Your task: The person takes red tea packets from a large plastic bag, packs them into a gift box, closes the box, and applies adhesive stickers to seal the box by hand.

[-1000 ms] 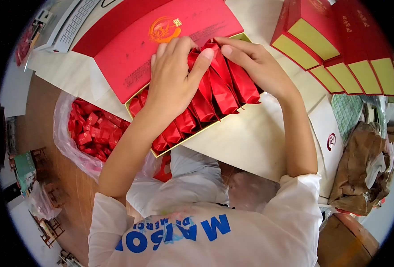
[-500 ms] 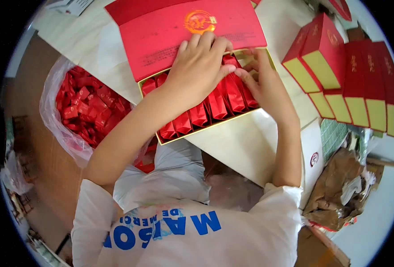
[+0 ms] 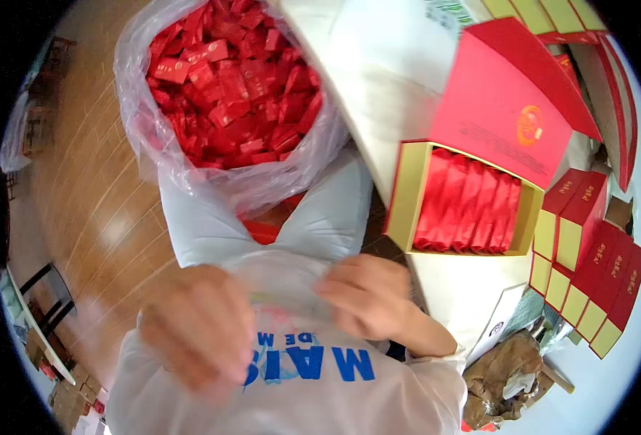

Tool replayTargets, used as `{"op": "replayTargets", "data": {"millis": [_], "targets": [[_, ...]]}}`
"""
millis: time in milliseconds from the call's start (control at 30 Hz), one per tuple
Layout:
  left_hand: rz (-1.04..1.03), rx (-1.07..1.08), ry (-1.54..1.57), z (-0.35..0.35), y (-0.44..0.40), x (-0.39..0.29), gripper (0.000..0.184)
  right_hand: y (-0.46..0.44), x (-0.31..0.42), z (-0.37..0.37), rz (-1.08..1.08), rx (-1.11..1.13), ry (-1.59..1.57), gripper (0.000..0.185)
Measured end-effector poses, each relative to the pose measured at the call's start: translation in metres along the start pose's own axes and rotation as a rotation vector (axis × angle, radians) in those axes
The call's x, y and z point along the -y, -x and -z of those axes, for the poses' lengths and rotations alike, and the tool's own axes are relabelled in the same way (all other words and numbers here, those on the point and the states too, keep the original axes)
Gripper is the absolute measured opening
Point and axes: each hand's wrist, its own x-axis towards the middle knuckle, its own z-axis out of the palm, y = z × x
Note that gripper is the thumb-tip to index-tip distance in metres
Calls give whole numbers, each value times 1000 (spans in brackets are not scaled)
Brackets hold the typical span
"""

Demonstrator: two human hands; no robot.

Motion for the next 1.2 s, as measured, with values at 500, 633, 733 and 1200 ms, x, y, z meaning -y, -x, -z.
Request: {"op": "replayTargets", "data": {"millis": [500, 633, 733, 1200], "targets": [[-224, -576, 277, 79, 23, -84, 10, -123, -241, -190, -698, -102, 546, 72], [-250, -709, 230, 94, 38, -92, 9, -162, -286, -216, -976, -3, 728, 89], [-418, -480, 186, 128, 45, -74, 9, -179, -305, -228, -1105, 84, 831, 96], [731, -904, -140, 194, 117, 83, 49, -144, -181, -179, -976, -125, -648, 56]]}}
